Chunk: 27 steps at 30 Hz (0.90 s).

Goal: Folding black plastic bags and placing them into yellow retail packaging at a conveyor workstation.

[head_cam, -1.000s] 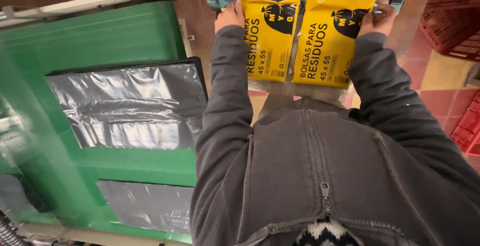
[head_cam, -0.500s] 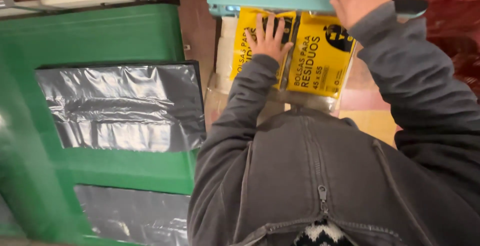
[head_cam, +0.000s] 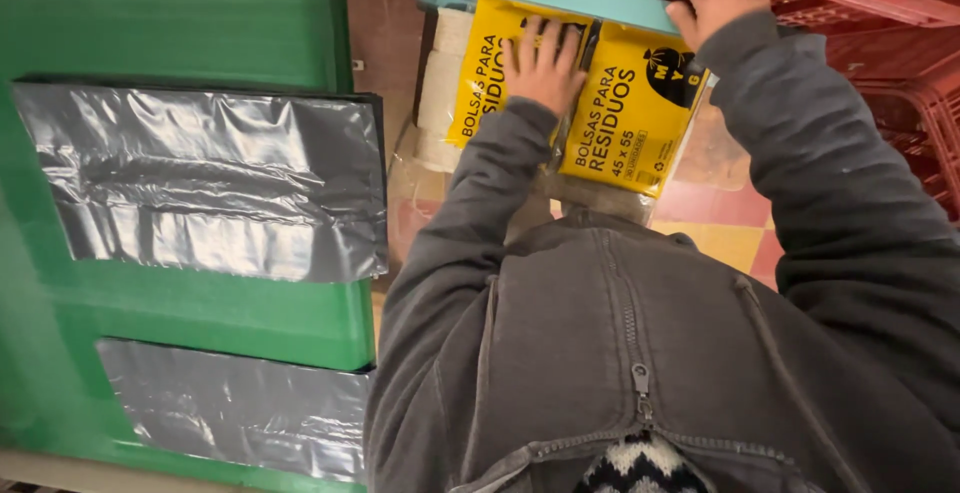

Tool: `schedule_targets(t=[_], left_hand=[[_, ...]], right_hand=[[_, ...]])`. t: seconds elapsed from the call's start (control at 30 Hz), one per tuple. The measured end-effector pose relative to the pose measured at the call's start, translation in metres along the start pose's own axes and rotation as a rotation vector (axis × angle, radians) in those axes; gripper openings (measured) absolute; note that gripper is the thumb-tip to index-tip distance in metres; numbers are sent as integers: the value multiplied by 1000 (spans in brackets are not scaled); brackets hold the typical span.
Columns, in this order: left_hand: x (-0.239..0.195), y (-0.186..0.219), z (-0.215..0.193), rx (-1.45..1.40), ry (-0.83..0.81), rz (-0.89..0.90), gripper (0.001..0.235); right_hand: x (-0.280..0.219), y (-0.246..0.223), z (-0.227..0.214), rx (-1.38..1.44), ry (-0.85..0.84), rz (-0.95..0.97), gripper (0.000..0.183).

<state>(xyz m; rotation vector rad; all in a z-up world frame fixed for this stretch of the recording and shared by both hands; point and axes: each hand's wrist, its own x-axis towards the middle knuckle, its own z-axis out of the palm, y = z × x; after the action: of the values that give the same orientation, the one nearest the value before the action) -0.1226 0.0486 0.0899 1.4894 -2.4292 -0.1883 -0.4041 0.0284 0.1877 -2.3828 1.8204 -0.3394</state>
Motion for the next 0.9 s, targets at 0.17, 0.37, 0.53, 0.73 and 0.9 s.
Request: schedule_targets(t=[0.17,0.37,0.53,0.73,0.9], left_hand=[[-6,61,-14,-248,-38,321,92],[10,74,-4,-180,-169,350,104],[9,73,1,-199,-173,365,99],[0,73,10,-187,-108,378,95],[4,68,-11,-148,-106,129,94]], right_hand=[[-1,-2,-10,4,12,-14,19],[0,10,5,38,14,-2,19],[-8,20,28,8,47,-18,21],[-13,41,63,84,14,-3,25],[-22,57,85,64,-2,-82,32]])
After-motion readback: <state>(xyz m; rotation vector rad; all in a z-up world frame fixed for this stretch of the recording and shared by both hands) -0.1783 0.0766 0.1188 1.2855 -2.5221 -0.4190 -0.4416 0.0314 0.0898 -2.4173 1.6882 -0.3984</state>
